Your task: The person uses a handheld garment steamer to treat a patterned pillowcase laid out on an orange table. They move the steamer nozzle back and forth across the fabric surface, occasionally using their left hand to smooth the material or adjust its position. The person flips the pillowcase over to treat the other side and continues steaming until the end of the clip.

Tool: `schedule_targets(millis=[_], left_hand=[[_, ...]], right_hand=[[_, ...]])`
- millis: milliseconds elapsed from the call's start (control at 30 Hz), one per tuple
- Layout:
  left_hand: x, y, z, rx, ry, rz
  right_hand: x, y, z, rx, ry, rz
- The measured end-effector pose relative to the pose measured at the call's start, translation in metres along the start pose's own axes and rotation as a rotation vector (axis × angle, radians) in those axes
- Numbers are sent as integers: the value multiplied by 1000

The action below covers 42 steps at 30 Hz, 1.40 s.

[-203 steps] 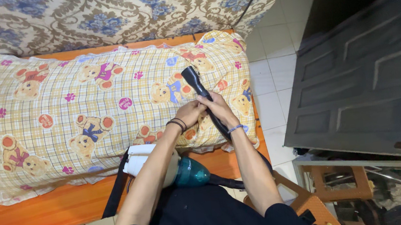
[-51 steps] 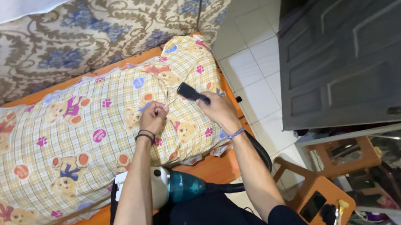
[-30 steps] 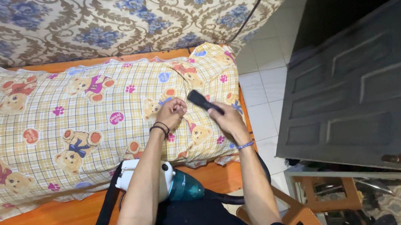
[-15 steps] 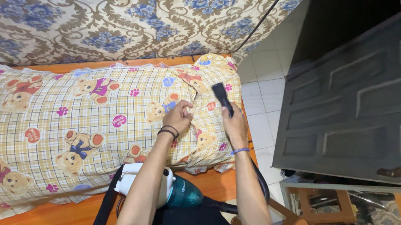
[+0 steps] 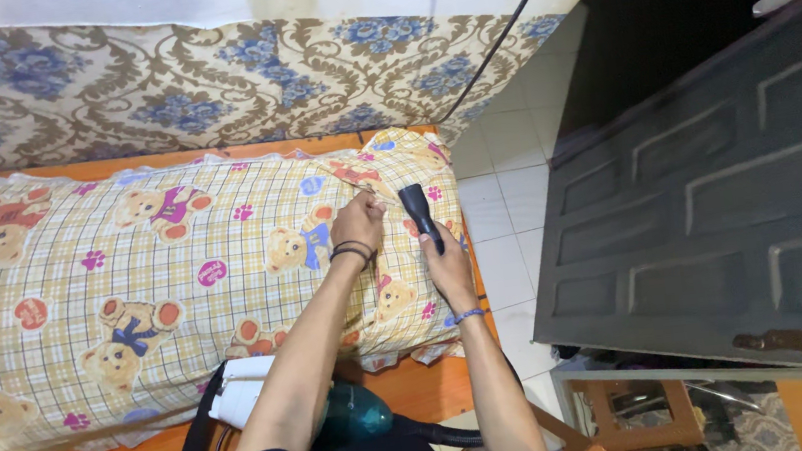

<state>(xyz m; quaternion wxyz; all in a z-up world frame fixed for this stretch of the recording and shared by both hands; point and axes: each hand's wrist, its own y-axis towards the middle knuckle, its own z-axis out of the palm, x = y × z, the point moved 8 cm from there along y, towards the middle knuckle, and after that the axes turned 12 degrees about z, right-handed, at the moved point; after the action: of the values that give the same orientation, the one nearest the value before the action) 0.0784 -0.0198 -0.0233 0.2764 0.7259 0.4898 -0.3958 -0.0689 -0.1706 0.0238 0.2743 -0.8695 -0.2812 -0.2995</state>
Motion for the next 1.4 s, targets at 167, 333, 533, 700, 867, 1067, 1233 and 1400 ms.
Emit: schedule_targets(millis=[167,333,533,700,867,1067,1233,1400], left_hand=[[51,-1,13,-91,-198,-57],[61,-2,11,-340,-335,0],[67,-28,-29,-297,-265,-130],[53,-29,-36,-230,-46,-137],[52,-29,-36,-200,-112,-175],[60,-25,-30,-102,-283,-165],[68,-23,-23,4,-444,-259],[66,-23,-23,-32,-430,-198]], right_hand=[[-7,10,2,8,28,-27],[-16,14,4,114,128,112],[-21,16,-33,39,50,179],[-1,9,-16,129,-62,100],[18,15,11,133,-189,99],[54,27,-10,-367,-214,-391],[63,21,22,130,-224,44],[65,51,-11,-239,-281,-152]])
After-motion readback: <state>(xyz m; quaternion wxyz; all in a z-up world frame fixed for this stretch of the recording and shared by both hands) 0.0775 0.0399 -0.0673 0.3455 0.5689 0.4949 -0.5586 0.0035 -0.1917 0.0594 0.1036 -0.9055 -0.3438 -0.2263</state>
